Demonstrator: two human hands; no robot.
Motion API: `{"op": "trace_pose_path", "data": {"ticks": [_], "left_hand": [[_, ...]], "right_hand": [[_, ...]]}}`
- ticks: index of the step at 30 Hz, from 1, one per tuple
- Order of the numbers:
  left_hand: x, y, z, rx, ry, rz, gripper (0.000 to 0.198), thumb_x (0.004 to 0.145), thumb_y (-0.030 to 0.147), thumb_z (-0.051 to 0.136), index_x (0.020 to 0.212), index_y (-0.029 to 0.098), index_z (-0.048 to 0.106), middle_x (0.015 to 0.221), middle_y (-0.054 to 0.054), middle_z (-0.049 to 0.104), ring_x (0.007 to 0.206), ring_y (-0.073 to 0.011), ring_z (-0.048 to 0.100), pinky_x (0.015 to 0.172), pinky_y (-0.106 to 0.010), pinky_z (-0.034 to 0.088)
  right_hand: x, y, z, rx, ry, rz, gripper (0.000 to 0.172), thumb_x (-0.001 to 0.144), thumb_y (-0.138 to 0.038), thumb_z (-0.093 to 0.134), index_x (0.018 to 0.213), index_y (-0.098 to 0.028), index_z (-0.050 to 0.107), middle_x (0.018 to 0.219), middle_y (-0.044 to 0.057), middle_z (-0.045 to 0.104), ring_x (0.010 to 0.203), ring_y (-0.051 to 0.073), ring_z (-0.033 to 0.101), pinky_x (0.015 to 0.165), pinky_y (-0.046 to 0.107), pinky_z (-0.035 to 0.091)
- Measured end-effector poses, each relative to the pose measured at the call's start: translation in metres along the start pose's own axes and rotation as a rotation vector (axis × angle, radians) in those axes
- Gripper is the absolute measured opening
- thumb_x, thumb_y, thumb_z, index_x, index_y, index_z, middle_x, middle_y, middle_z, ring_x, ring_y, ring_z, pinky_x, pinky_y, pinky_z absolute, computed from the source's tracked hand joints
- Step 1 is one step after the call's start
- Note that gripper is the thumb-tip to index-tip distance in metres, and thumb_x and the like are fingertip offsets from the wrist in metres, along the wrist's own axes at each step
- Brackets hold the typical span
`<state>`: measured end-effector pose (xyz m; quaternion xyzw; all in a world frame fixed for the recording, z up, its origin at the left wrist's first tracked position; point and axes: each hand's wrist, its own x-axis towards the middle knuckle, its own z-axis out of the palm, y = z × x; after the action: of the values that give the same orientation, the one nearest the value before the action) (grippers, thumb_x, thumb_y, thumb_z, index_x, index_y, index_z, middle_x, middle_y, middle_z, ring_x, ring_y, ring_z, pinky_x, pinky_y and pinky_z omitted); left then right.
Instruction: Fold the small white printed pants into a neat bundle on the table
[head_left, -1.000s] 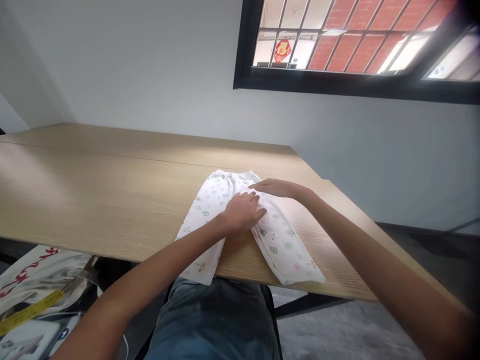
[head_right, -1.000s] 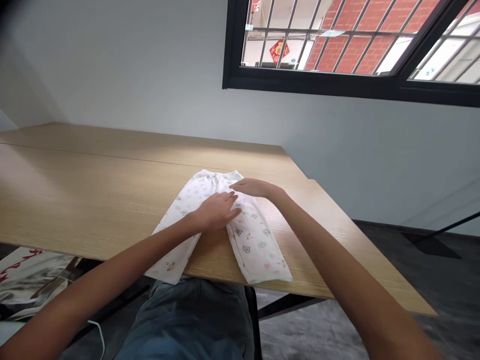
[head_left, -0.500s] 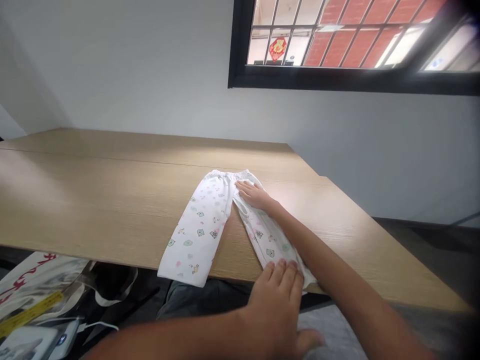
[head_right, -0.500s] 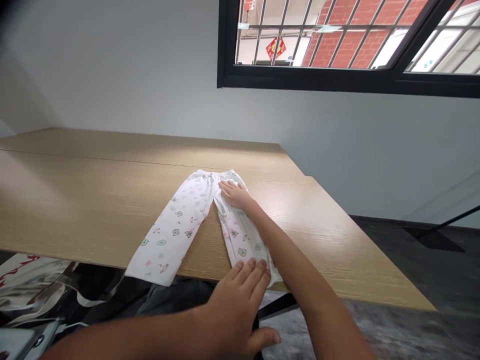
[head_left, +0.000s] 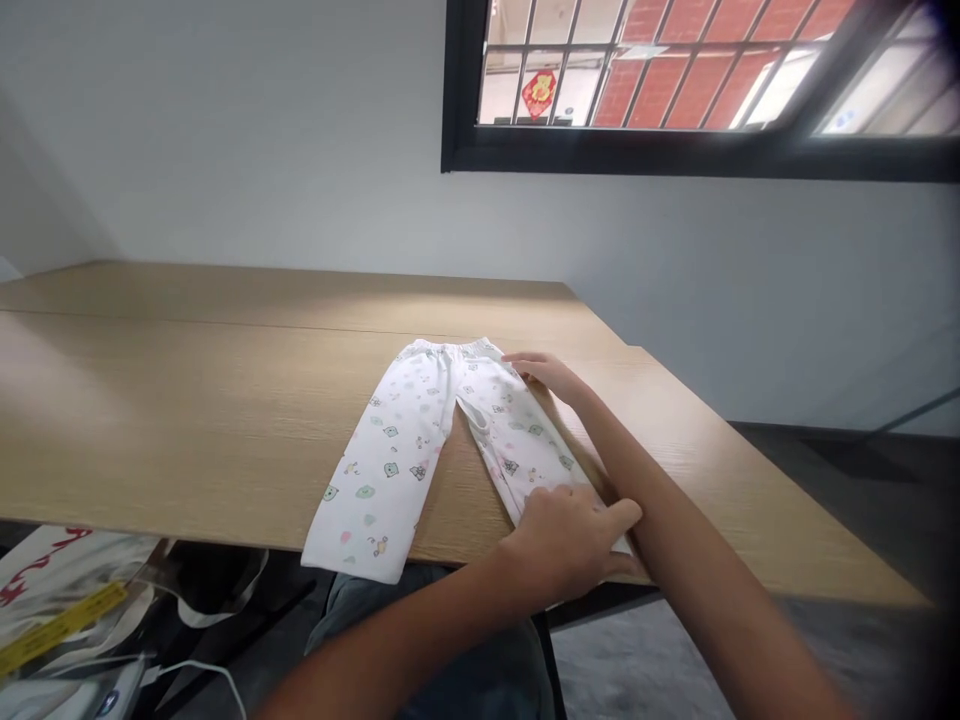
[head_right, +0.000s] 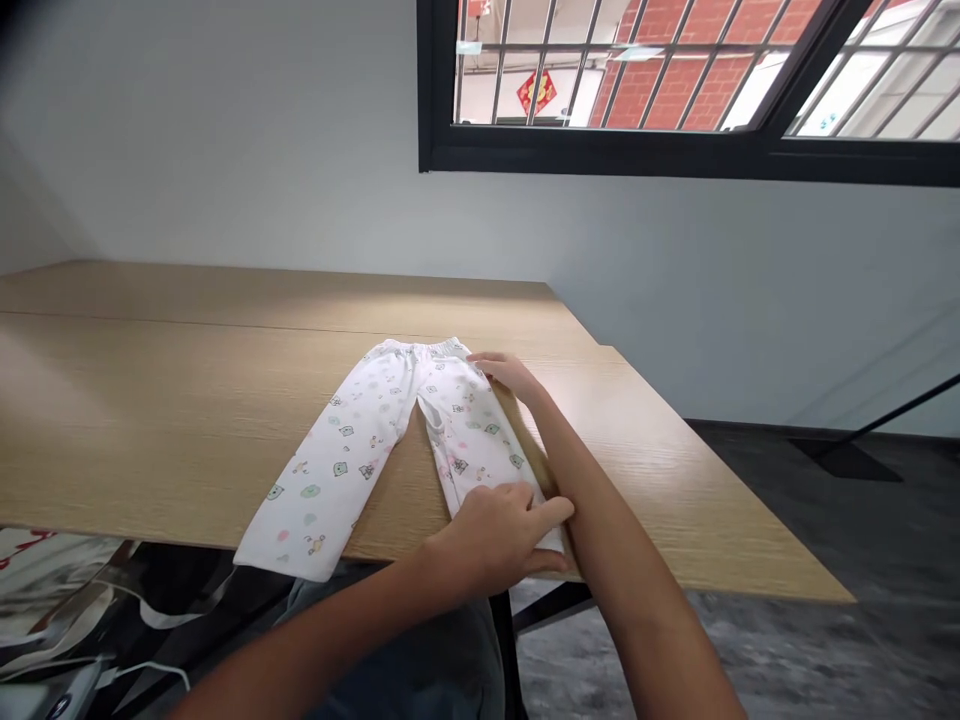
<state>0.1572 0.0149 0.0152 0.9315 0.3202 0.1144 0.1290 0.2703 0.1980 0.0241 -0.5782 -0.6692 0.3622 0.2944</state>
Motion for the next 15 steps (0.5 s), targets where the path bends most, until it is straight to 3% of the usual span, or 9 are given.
{"op": "trace_pose_path", "data": {"ticks": [4,7,11,15], "left_hand": [[-0.004,-0.002,0.003,0.013,-0.06,0.092,0.013,0.082,0.023,0.036,0.092,0.019,0.044,0.081,-0.005,0.045,0.07,-0.0213,0.051,0.063,-0.035,0.051],[-0.007,0.0,-0.002,0.003,-0.039,0.023,0.018,0.075,0.013,0.037,0.092,0.017,0.043,0.08,-0.006,0.046,0.063,-0.0196,0.05,0.056,-0.028,0.046],[-0.036,0.003,-0.031,-0.074,0.124,-0.23,0.026,0.078,0.013,0.033,0.103,0.019,0.038,0.077,-0.003,0.048,0.061,-0.0143,0.049,0.048,-0.018,0.032],[-0.098,-0.008,-0.068,-0.297,0.399,-0.654,0.027,0.084,0.02,0.031,0.109,0.029,0.037,0.06,0.006,0.046,0.048,-0.0056,0.04,0.047,-0.012,0.024]], "right_hand": [[-0.001,-0.001,-0.008,0.14,-0.088,0.083,0.027,0.066,-0.034,0.067,0.074,-0.009,0.064,0.061,0.003,0.045,0.054,0.007,0.035,0.048,0.023,0.028],[0.0,-0.003,-0.007,0.28,-0.091,0.115,0.027,0.065,-0.032,0.069,0.074,-0.008,0.064,0.064,0.005,0.048,0.052,0.007,0.036,0.046,0.023,0.029],[-0.007,-0.025,0.002,0.55,-0.09,0.04,0.027,0.073,-0.029,0.061,0.093,-0.012,0.063,0.102,0.01,0.055,0.078,0.013,0.052,0.065,0.023,0.044],[-0.014,-0.064,0.028,0.733,-0.175,-0.069,0.026,0.079,-0.029,0.053,0.1,-0.014,0.058,0.118,0.007,0.049,0.091,0.013,0.054,0.083,0.024,0.045]]}}
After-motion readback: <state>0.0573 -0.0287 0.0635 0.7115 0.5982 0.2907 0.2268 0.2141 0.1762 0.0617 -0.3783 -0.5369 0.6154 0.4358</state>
